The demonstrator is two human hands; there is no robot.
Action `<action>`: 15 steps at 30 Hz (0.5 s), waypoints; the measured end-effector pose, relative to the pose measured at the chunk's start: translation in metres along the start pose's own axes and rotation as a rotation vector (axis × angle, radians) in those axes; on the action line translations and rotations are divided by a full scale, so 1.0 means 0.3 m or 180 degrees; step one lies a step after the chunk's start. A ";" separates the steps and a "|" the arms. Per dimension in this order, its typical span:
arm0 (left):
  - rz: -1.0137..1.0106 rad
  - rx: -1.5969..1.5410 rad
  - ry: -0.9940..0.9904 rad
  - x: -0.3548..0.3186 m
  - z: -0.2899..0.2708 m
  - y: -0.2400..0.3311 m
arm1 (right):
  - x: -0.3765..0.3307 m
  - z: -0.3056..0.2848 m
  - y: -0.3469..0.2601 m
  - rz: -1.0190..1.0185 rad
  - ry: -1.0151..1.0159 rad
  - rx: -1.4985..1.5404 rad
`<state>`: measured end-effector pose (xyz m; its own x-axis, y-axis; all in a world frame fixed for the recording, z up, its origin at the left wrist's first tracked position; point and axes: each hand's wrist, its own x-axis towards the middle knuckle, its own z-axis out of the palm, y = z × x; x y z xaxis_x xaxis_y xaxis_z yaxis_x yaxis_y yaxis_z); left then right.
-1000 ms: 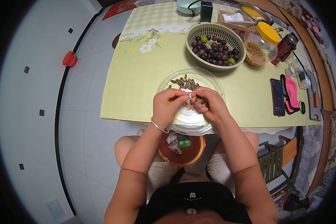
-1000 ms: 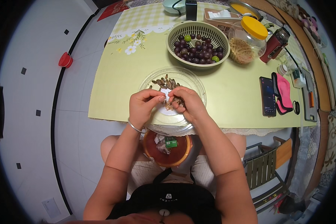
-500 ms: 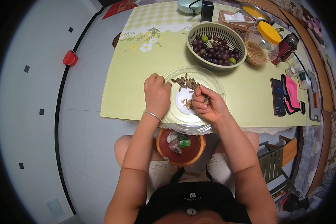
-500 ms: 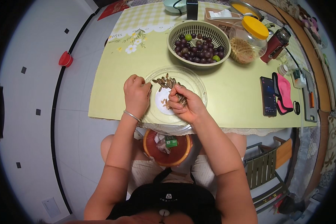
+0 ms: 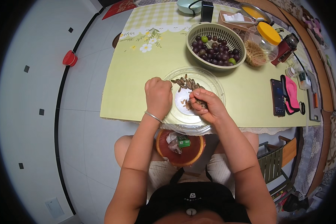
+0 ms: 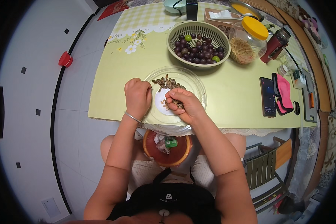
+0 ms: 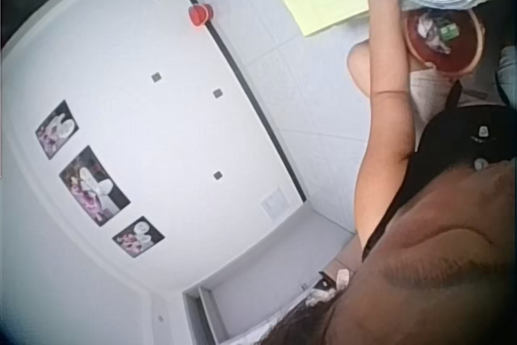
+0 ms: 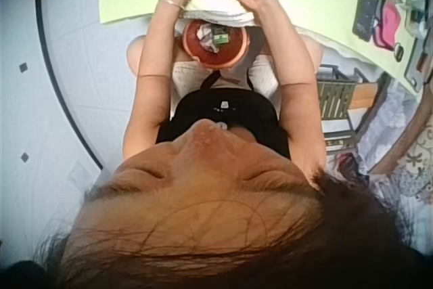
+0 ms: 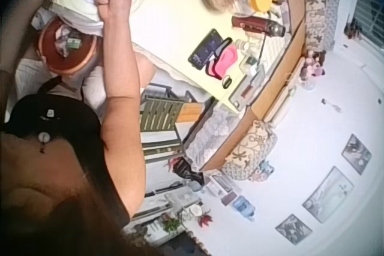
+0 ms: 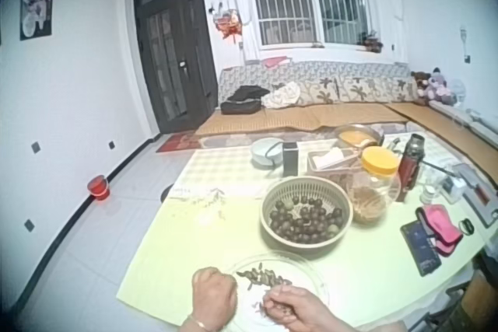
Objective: The person sits on the floor and shells sunflower seeds by hand, placing the kernels into a small bowl and discarding the shells onto a plate. The task is performed continuously with both hands.
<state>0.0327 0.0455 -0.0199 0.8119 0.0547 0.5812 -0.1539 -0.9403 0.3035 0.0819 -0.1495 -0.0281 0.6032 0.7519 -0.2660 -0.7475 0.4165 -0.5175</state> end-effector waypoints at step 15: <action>-0.0038 -0.1309 -0.0190 -0.025 -0.041 0.150 | -0.003 0.027 0.057 -0.0818 0.0887 -0.1518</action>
<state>0.0127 0.0069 -0.0013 0.8443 0.0340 0.5347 -0.3466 -0.7265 0.5934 0.0664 -0.1389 -0.0302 0.8460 0.4688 -0.2540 -0.4001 0.2435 -0.8835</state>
